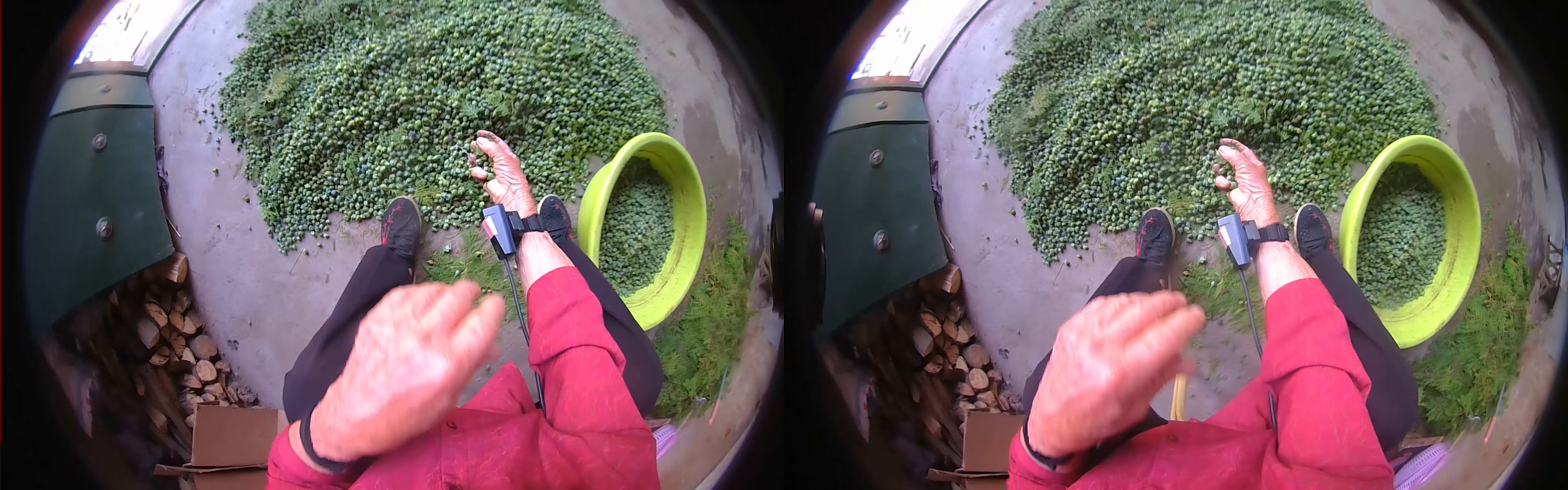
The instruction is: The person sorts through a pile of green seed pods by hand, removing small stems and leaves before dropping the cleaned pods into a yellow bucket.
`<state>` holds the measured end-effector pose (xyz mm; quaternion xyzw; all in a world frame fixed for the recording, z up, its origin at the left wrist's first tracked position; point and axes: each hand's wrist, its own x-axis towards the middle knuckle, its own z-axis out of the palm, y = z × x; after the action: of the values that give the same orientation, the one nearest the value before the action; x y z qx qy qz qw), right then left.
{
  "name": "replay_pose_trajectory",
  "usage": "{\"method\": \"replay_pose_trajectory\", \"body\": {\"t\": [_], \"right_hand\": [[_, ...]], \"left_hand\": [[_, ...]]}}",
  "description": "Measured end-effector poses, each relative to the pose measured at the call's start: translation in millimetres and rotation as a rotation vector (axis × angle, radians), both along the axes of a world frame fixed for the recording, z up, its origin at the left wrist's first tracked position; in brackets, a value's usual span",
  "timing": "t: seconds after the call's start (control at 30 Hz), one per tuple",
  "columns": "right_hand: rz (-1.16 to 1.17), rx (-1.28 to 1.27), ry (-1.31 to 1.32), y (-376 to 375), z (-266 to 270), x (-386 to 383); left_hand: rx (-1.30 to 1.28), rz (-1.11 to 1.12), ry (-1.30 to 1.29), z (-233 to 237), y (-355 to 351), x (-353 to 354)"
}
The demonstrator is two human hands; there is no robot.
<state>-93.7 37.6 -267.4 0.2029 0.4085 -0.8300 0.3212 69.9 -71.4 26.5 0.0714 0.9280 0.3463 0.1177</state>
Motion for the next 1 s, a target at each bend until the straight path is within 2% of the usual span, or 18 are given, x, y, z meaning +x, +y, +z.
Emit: {"method": "replay_pose_trajectory", "body": {"t": [0.1, 0.2, 0.3, 0.4, 0.43, 0.47, 0.5, 0.53, 0.6, 0.63, 0.7, 0.77, 0.83, 0.9, 0.93, 1.0], "right_hand": [[0.022, -0.1, 0.03, -2.7, 56.2, 0.3], [0.043, -0.221, 0.078, -11.1, 119.3, 4.6], [0.089, -0.345, 0.15, -22.7, 190.2, 22.9], [0.172, -0.396, 0.185, -31.8, 242.6, 48.0], [0.226, -0.421, 0.206, -33.1, 251.8, 54.7], [0.247, -0.381, 0.237, -35.8, 259.4, 63.0], [0.265, -0.338, 0.267, -37.0, 265.1, 70.4], [0.261, -0.286, 0.329, -33.9, 268.4, 75.0], [0.191, -0.232, 0.41, -31.8, 276.6, 79.6], [0.119, -0.185, 0.486, -30.2, 281.3, 80.7], [0.126, -0.172, 0.49, -22.8, 287.6, 84.5], [0.053, -0.155, 0.541, -17.9, 288.1, 87.0], [0.032, -0.126, 0.59, -11.2, 290.0, 86.8], [0.005, -0.087, 0.614, -4.8, 291.8, 85.6], [-0.013, 0.024, 0.677, -5.0, 288.8, 84.0], [-0.05, 0.028, 0.699, -5.4, 290.9, 83.5]], "left_hand": [[0.229, 0.295, 0.228, -9.5, -3.0, -2.6], [0.711, 0.839, 0.136, -4.2, -7.4, -13.8], [1.346, 1.144, 0.227, -34.2, -16.5, -27.7], [1.724, 1.296, 0.068, -53.1, -10.0, -42.5], [1.885, 1.042, 0.034, -72.6, -13.5, -44.0], [2.219, 0.589, -0.083, -100.7, -26.4, -48.1], [2.471, 0.073, -0.211, -98.2, -33.1, -50.3], [2.474, 0.065, -0.207, -98.3, -26.2, -50.7], [2.154, 0.975, 0.002, -42.4, 5.1, -51.8], [2.163, 0.97, -0.001, -37.5, 11.0, -52.1], [2.118, 0.997, 0.057, -29.2, 18.6, -53.5], [2.158, 1.035, -0.003, -27.7, 24.1, -52.3], [2.287, 0.81, -0.009, -33.6, 29.0, -54.5], [2.302, 0.788, -0.017, -28.0, 34.2, -55.5], [2.298, 0.799, -0.032, -25.5, 37.1, -54.6], [2.335, 0.811, -0.059, -32.0, 40.2, -57.2]]}}
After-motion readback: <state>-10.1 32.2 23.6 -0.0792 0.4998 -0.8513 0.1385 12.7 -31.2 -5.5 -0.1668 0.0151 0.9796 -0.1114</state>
